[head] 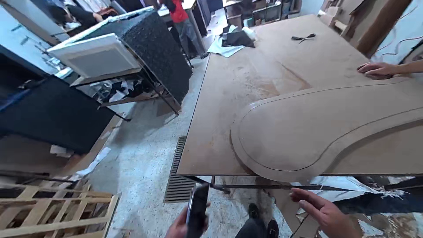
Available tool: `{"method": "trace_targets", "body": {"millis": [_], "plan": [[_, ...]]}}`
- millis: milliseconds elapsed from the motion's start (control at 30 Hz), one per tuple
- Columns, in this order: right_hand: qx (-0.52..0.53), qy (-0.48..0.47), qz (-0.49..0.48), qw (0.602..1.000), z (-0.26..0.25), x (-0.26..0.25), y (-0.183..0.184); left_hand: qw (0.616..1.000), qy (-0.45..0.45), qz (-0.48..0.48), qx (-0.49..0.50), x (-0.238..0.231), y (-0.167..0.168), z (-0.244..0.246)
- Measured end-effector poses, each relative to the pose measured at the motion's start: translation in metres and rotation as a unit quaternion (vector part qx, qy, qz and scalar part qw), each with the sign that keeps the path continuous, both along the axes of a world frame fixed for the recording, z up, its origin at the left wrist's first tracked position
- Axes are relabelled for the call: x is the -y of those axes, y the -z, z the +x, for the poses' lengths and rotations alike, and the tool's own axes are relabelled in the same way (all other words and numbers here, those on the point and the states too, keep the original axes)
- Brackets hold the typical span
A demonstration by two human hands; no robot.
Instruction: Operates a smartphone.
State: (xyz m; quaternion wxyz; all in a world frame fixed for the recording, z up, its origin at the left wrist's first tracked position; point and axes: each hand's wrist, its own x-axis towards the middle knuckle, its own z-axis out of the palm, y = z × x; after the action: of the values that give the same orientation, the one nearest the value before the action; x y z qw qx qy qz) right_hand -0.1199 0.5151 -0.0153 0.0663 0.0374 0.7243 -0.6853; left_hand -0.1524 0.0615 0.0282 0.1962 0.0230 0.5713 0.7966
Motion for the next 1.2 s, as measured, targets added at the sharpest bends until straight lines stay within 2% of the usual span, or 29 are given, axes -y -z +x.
{"method": "trace_targets", "body": {"millis": [100,200,333,400,500,567,667,733,833,1033,1200], "plan": [[-0.004,0.01,0.009,1.0,-0.003,0.003,-0.021,0.995,-0.014,0.096,-0.031,-0.045,-0.019,-0.095],[-0.011,0.032,-0.003,0.999,-0.004,0.002,-0.035,0.977,0.042,0.2,-0.062,-0.081,-0.031,-0.17],[-0.035,0.037,0.017,0.999,-0.011,0.007,-0.052,0.946,0.082,0.315,-0.015,-0.133,-0.035,-0.224],[-0.065,0.021,0.045,0.997,-0.022,0.011,-0.063,0.938,0.052,0.34,0.04,-0.159,-0.038,-0.233],[-0.119,-0.005,0.089,0.989,-0.046,0.004,-0.074,0.952,-0.011,0.296,0.076,-0.192,-0.037,-0.235],[-0.151,0.01,0.111,0.982,-0.064,-0.018,-0.063,0.963,-0.021,0.26,0.063,-0.206,-0.033,-0.235],[-0.167,0.08,0.11,0.977,-0.09,-0.078,-0.04,0.973,-0.038,0.225,0.02,-0.221,-0.028,-0.227],[-0.172,0.103,0.095,0.975,-0.103,-0.114,-0.043,0.977,-0.081,0.196,0.004,-0.233,-0.031,-0.218],[-0.202,0.115,0.088,0.969,-0.121,-0.14,-0.047,0.982,-0.124,0.139,-0.019,-0.243,-0.035,-0.21],[-0.24,0.08,0.016,0.967,-0.133,-0.108,-0.055,0.982,-0.128,0.126,-0.055,-0.242,-0.037,-0.219],[-0.186,0.06,0.003,0.981,-0.112,-0.072,-0.058,0.981,-0.092,0.161,-0.058,-0.235,-0.034,-0.233]]}}
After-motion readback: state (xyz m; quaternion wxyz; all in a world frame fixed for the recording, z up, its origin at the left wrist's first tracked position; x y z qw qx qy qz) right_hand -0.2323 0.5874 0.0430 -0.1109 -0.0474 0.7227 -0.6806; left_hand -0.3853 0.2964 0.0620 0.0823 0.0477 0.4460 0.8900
